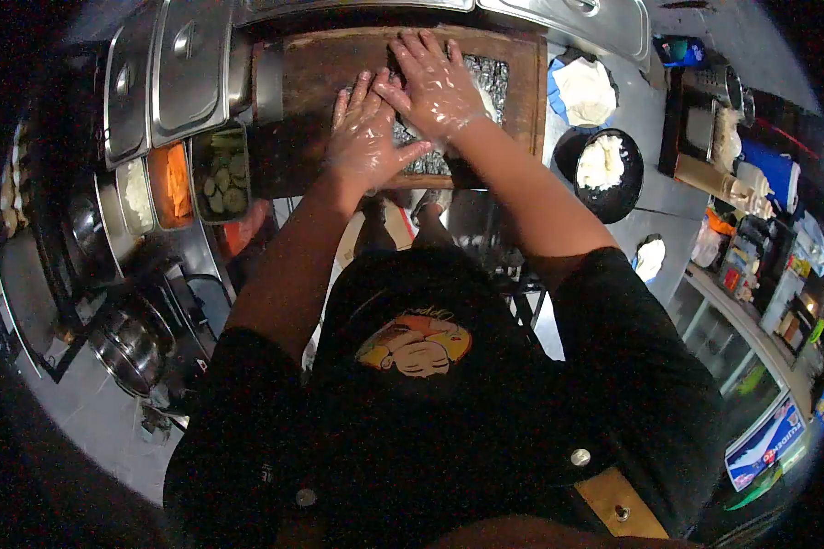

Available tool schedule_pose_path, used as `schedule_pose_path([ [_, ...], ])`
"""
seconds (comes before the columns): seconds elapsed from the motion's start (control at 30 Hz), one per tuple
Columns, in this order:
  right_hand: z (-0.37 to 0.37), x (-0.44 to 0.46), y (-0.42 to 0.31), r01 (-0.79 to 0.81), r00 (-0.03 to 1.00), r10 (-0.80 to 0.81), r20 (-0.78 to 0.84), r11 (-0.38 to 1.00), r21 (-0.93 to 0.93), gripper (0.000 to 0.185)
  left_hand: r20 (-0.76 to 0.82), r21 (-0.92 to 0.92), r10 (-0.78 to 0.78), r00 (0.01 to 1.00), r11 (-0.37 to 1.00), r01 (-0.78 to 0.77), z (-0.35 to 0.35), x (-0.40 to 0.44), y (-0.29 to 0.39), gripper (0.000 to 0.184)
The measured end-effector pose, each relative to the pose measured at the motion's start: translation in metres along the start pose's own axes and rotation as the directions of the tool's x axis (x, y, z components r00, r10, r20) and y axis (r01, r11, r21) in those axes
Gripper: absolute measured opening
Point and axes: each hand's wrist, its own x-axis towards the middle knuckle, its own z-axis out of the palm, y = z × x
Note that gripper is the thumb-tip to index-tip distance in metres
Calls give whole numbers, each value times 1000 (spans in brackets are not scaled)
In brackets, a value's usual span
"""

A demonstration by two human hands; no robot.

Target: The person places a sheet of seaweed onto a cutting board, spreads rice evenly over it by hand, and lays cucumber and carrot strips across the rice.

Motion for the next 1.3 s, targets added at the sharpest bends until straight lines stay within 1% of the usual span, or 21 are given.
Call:
schedule_pose_path([
  [0.1, 6, 9, -4, -9, 998, 9, -65, 1000, 8, 84, -17, 1, 19, 1000, 1000, -19, 6, 6, -3, 121],
  [0.2, 1, 17, -6, 17, 1000, -17, -7, 1000, -16, 87, 5, 28, 12, 1000, 1000, -12, 17, 15, -11, 123],
  [0.33, 10, 21, -8, 28, 999, -28, -33, 1000, 8, 90, -15, 67, 52, 999, 996, -51, 23, 18, -17, 122],
  [0.4, 12, 23, -11, 21, 999, -20, -26, 999, 36, 89, 40, 93, 31, 999, 995, -35, 20, 20, -16, 120],
  [0.53, 15, 30, -15, 22, 1000, -21, -9, 998, 57, 89, 71, 52, 72, 995, 996, -76, 19, 23, -18, 122],
  [0.6, 16, 32, -18, 37, 998, -40, 49, 997, 61, 94, -165, 13, 154, 974, 988, -154, 23, 21, -18, 112],
  [0.63, 18, 33, -19, 34, 998, -37, 50, 997, 63, 94, -162, 13, 155, 975, 988, -155, 20, 21, -18, 112],
  [0.7, 22, 35, -22, 42, 999, -42, 5, 992, 116, 94, -78, -53, 125, 989, 990, -130, 15, 23, -19, 107],
  [0.73, 22, 36, -24, 41, 999, -41, 4, 992, 119, 94, -75, -50, 125, 989, 990, -129, 12, 23, -19, 107],
  [0.8, 22, 39, -28, 60, 998, -61, 2, 988, 144, 93, 78, 74, 100, 992, 992, -106, 7, 22, -17, 100],
  [0.83, 25, 40, -30, 58, 998, -59, 0, 987, 148, 93, 81, 78, 101, 992, 991, -107, 8, 22, -17, 100],
  [0.9, 30, 43, -34, 83, 995, -69, -68, 973, 218, 92, 247, 208, 47, 968, 973, -100, 10, 24, -17, 95],
  [0.93, 36, 46, -37, 79, 996, -65, -68, 972, 221, 92, 252, 209, 48, 967, 972, -103, 14, 23, -19, 95],
  [1.0, 45, 51, -41, 104, 985, -69, -157, 969, 224, 92, 266, 337, 98, 959, 923, -188, 21, 22, -24, 97],
  [1.03, 43, 52, -44, 101, 985, -67, -158, 969, 223, 92, 255, 345, 105, 961, 919, -192, 21, 24, -24, 99],
  [1.13, 36, 52, -55, 135, 987, -91, -135, 921, 365, 92, 232, 347, 107, 967, 920, -185, 16, 22, -21, 104],
  [1.17, 33, 43, -50, 134, 986, -89, -139, 924, 358, 92, 218, 331, 106, 970, 927, -175, 14, 21, -20, 105],
  [1.2, 29, 29, -43, 371, 918, -278, -282, 855, 363, 89, 203, 317, 103, 974, 934, -165, 10, 21, -20, 107],
  [1.23, 30, 17, -41, 587, 793, -443, -418, 738, 332, 87, 183, 298, 99, 978, 943, -151, 5, 20, -19, 109],
  [1.27, 33, 10, -57, 395, 895, -286, -341, 864, 313, 74, 169, 280, 95, 981, 950, -140, 0, 18, -18, 111],
  [1.3, 31, -2, -54, 397, 895, -290, -339, 865, 307, 74, 158, 263, 85, 984, 957, -125, -3, 15, -16, 112],
])
